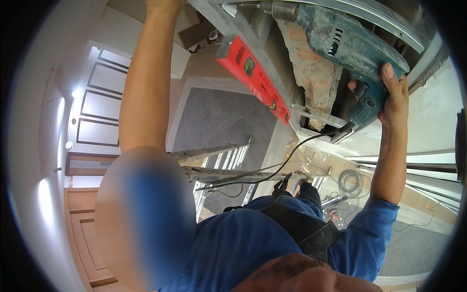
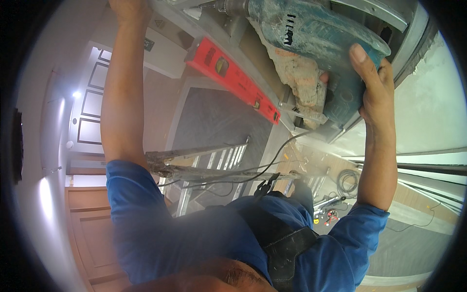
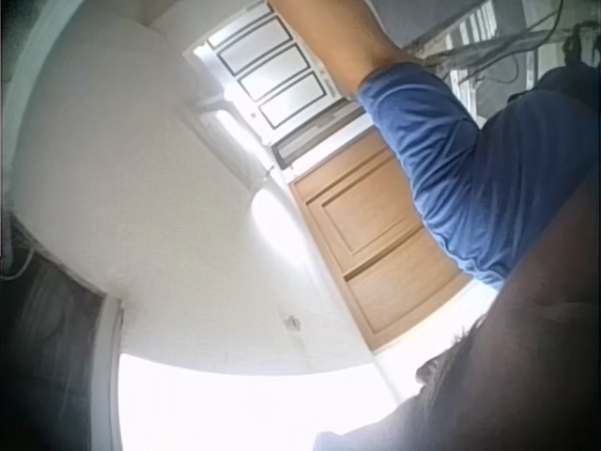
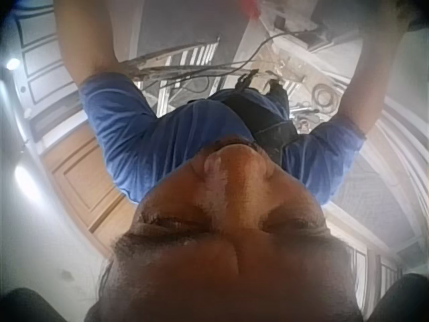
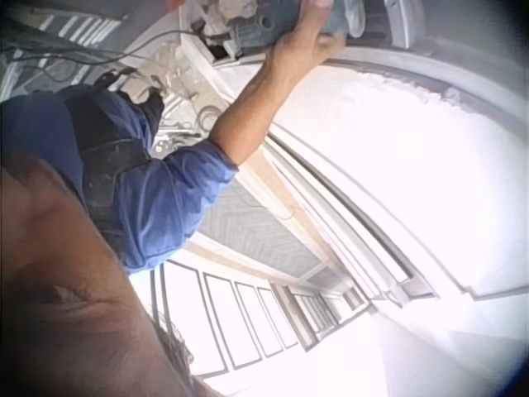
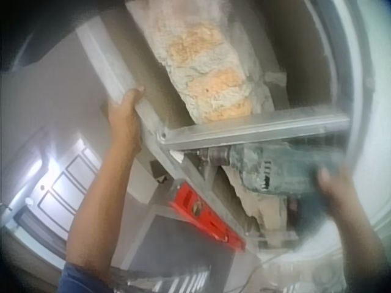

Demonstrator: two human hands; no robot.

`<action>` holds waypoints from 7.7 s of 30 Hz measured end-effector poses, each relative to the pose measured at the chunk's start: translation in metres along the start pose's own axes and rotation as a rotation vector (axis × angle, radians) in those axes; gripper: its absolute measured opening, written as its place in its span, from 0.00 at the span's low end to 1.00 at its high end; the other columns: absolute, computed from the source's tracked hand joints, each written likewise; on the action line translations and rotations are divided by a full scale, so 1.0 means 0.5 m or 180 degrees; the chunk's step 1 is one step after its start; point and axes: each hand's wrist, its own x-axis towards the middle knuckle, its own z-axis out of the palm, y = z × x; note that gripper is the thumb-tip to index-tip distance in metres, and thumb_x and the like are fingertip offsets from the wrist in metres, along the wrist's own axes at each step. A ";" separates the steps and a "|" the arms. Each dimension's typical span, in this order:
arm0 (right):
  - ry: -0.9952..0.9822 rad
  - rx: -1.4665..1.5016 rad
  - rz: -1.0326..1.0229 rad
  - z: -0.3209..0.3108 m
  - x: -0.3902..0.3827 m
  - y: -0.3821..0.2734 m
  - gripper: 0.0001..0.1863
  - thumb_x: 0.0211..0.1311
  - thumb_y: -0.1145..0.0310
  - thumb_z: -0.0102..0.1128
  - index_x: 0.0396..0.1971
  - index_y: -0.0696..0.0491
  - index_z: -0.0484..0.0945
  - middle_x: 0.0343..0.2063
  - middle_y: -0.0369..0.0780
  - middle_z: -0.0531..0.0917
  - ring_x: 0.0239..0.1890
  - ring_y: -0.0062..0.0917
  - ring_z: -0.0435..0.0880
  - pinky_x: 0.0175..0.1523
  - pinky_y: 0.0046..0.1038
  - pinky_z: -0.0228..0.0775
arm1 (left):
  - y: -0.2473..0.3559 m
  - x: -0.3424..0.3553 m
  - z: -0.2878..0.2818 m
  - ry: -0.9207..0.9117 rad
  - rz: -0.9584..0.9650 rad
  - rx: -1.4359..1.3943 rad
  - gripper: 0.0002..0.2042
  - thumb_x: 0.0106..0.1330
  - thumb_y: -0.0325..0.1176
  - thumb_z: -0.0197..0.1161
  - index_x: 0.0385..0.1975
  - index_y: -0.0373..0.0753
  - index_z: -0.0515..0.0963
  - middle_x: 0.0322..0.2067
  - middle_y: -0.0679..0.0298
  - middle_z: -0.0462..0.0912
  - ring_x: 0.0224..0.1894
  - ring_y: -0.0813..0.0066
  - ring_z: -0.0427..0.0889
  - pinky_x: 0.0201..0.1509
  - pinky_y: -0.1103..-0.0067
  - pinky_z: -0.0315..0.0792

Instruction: The person uses a corded power drill to fasten a metal ceiling frame to a brick wall. They repeatedly position the drill, drive screws into the frame, and adjust their grip while working overhead.

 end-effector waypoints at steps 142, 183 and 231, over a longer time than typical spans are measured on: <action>-0.0047 0.0543 0.1670 0.186 -0.162 0.507 0.05 0.66 0.76 0.68 0.38 0.61 0.85 0.29 0.37 0.85 0.29 0.22 0.83 0.36 0.24 0.78 | 0.225 -0.850 -0.296 -0.0701 -0.4489 -0.2420 0.32 0.58 0.43 0.70 0.59 0.31 0.69 0.45 0.51 0.84 0.48 0.61 0.85 0.54 0.67 0.79; -0.1460 0.1013 0.0347 0.133 -0.137 -0.048 0.20 0.78 0.58 0.53 0.50 0.62 0.79 0.45 0.53 0.87 0.49 0.43 0.88 0.59 0.44 0.79 | 0.243 -0.634 -0.124 -0.2955 -0.3901 -0.3357 0.40 0.46 0.44 0.75 0.61 0.33 0.70 0.40 0.55 0.82 0.40 0.64 0.85 0.49 0.68 0.77; 0.0384 0.0570 0.0178 0.145 -0.035 -0.129 0.37 0.77 0.43 0.50 0.66 0.63 0.65 0.57 0.54 0.79 0.53 0.41 0.85 0.56 0.37 0.81 | 0.238 -0.757 -0.095 -0.0622 -0.2719 -0.5127 0.36 0.60 0.41 0.77 0.66 0.37 0.69 0.56 0.50 0.83 0.58 0.58 0.84 0.52 0.63 0.82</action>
